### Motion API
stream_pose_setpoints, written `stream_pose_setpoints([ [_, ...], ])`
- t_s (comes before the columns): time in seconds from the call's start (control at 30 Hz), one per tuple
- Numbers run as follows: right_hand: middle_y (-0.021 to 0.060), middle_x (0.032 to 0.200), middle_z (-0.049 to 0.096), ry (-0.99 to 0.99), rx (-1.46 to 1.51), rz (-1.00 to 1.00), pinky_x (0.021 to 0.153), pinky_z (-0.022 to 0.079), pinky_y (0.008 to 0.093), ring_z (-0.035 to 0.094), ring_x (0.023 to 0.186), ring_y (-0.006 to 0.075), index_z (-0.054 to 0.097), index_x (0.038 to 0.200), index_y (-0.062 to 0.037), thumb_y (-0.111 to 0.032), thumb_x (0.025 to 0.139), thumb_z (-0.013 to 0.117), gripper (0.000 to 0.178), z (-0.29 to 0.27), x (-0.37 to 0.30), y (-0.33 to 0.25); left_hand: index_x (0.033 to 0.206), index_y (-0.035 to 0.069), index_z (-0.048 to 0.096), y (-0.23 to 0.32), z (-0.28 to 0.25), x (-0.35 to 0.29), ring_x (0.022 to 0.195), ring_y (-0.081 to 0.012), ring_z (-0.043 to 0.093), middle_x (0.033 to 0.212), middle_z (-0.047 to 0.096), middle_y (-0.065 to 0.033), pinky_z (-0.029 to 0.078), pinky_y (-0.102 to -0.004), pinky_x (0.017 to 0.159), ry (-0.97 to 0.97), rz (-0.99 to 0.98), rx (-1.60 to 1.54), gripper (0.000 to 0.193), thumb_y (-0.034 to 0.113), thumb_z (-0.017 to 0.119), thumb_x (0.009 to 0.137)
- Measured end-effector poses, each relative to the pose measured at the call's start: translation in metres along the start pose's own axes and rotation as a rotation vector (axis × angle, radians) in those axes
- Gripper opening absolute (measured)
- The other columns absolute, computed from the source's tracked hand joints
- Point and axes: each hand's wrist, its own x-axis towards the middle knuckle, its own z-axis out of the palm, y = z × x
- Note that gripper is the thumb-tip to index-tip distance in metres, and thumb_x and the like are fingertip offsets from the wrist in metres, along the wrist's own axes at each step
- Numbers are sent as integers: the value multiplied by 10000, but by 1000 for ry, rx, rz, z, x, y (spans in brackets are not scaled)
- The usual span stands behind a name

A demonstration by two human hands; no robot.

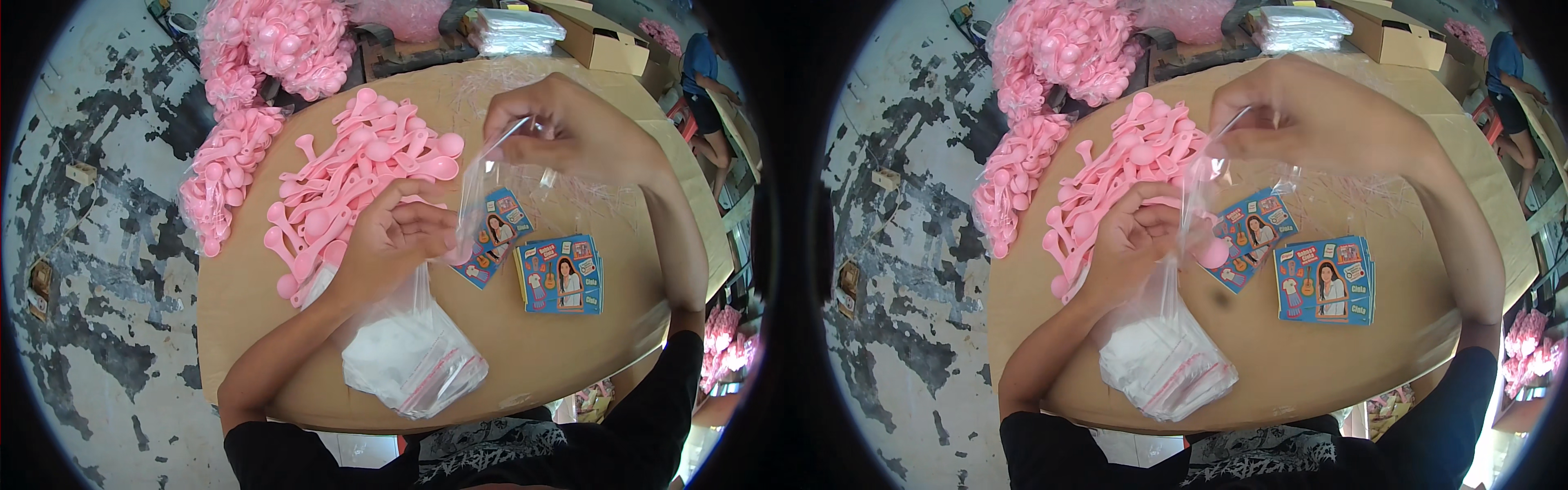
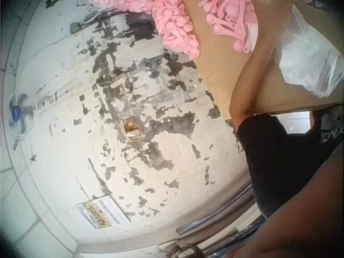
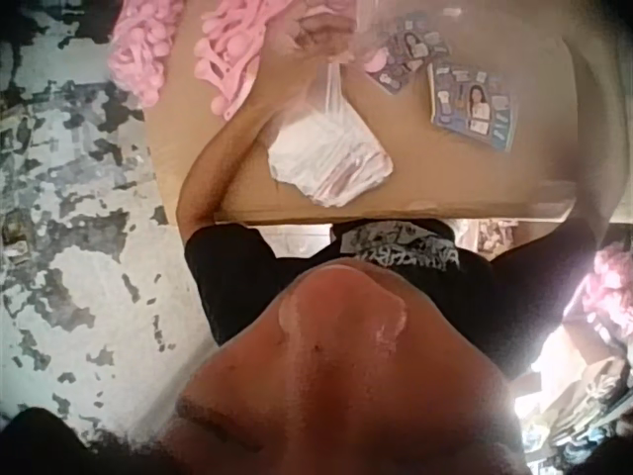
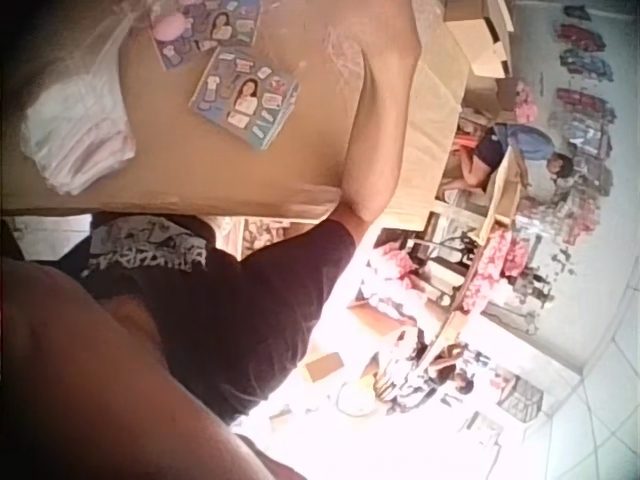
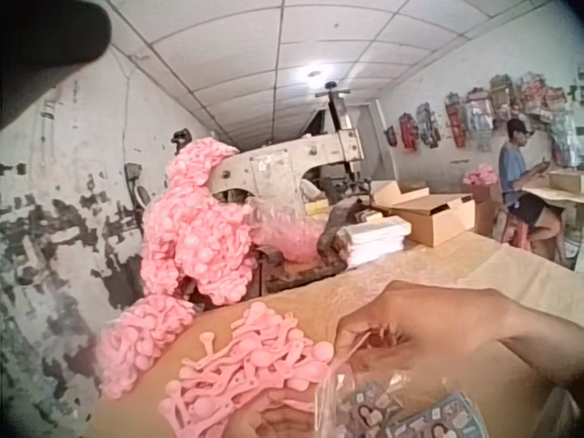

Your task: The person repeatedly picks up pink plastic spoons and small printed cards, places them into clear plastic bags, and seals the bags. The process is repeated multiple times with items arranged on a table.

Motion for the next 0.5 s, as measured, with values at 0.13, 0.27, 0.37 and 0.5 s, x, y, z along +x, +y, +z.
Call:
stream_pose_setpoints([
  [0.13,92,661,615,-29,-140,-25,555,439,316,574,593,167,674,916,-13,-149,850,619,161,6,1,-14,1300,-5,495,0,-5,-2,912,-150,637,1018,643,-105,532,-270,784,-108,41,94,454,56,658,881],
  [0.27,108,719,657,-221,-186,10,610,485,345,609,625,228,691,950,-35,-171,834,633,188,1,-5,-6,1355,8,467,2,-6,1,995,-167,614,1090,635,-118,495,-318,893,-137,-48,-43,548,129,693,870],
  [0.37,113,752,666,-374,-343,34,674,506,380,627,673,266,703,970,-57,-190,824,643,207,5,-7,-8,1376,5,450,2,-1,5,1084,-195,588,1187,607,-141,461,-367,956,-115,31,-124,583,177,696,876],
  [0.5,125,772,667,-345,-299,-67,708,505,412,630,704,292,705,977,-66,-191,820,643,210,14,-7,-10,1389,-6,433,-6,1,-1,1143,-222,565,1271,566,-169,446,-387,974,-184,255,155,598,176,692,882],
])
